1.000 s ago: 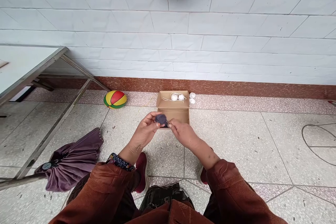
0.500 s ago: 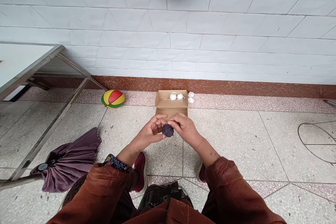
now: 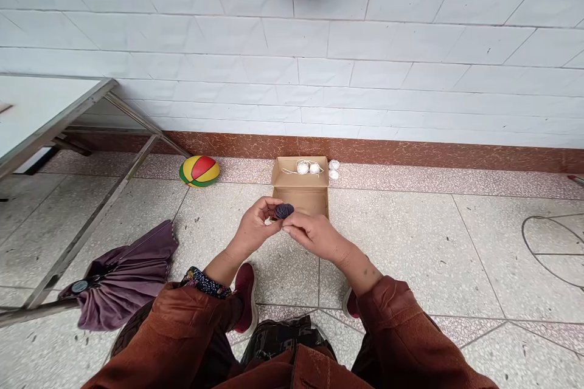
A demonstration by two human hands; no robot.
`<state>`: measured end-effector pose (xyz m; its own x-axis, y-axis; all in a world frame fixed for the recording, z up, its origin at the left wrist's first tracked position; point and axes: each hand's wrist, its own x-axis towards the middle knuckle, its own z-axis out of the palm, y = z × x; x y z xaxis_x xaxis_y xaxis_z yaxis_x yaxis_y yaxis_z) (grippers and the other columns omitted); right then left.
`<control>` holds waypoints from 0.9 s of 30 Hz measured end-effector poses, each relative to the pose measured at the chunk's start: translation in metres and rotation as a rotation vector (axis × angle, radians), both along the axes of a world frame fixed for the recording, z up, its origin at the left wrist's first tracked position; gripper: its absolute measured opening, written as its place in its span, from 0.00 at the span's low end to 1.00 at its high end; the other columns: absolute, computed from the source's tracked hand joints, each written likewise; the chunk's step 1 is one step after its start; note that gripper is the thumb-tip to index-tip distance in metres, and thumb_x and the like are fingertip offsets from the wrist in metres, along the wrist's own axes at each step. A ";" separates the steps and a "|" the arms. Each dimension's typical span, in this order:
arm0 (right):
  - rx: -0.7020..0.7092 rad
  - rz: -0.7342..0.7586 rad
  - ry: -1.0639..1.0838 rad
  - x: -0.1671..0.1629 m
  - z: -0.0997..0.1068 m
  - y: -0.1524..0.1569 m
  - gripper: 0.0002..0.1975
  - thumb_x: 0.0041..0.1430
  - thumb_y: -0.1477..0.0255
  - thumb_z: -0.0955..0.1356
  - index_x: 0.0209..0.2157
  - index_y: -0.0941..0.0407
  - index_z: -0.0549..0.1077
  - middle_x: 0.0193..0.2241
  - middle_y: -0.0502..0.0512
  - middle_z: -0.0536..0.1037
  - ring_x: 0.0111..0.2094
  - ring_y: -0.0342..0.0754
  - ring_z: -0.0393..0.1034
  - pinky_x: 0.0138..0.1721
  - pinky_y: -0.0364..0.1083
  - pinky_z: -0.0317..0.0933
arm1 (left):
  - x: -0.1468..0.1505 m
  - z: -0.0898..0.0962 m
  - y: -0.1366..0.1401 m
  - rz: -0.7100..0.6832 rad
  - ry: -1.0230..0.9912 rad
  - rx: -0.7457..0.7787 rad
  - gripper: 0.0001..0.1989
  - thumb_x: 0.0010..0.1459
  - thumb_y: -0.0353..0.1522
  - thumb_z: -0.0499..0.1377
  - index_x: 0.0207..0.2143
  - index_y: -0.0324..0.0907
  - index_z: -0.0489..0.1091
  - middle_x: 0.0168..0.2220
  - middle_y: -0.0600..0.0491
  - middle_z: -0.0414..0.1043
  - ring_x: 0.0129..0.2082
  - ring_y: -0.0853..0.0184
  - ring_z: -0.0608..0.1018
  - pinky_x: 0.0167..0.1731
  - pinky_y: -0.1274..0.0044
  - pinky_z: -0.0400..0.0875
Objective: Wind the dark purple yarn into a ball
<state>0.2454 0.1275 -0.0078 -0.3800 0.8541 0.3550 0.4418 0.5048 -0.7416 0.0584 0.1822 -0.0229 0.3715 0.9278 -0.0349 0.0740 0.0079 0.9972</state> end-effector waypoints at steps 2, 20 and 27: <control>0.030 -0.099 0.061 0.005 0.003 0.003 0.10 0.71 0.67 0.62 0.37 0.54 0.73 0.30 0.52 0.74 0.33 0.46 0.69 0.36 0.44 0.63 | 0.001 0.003 -0.004 -0.104 0.023 0.018 0.18 0.45 0.27 0.67 0.40 0.41 0.69 0.38 0.52 0.75 0.38 0.67 0.77 0.43 0.73 0.70; -0.009 -0.010 0.006 -0.003 0.001 -0.001 0.10 0.71 0.68 0.62 0.38 0.54 0.72 0.33 0.52 0.76 0.35 0.46 0.71 0.39 0.44 0.65 | -0.001 -0.005 0.005 0.077 0.042 0.047 0.19 0.44 0.27 0.67 0.39 0.42 0.66 0.35 0.54 0.73 0.34 0.68 0.76 0.40 0.73 0.71; -0.078 -0.339 -0.011 0.013 -0.015 0.016 0.09 0.68 0.70 0.64 0.32 0.54 0.72 0.29 0.51 0.74 0.33 0.47 0.70 0.36 0.44 0.61 | 0.002 0.010 -0.015 -0.346 0.021 0.042 0.16 0.48 0.26 0.65 0.41 0.41 0.69 0.39 0.52 0.74 0.38 0.68 0.77 0.43 0.72 0.70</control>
<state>0.2584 0.1433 -0.0229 -0.0738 0.9567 0.2816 0.5825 0.2705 -0.7665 0.0608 0.1673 -0.0133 0.6638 0.7478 -0.0101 0.0854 -0.0624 0.9944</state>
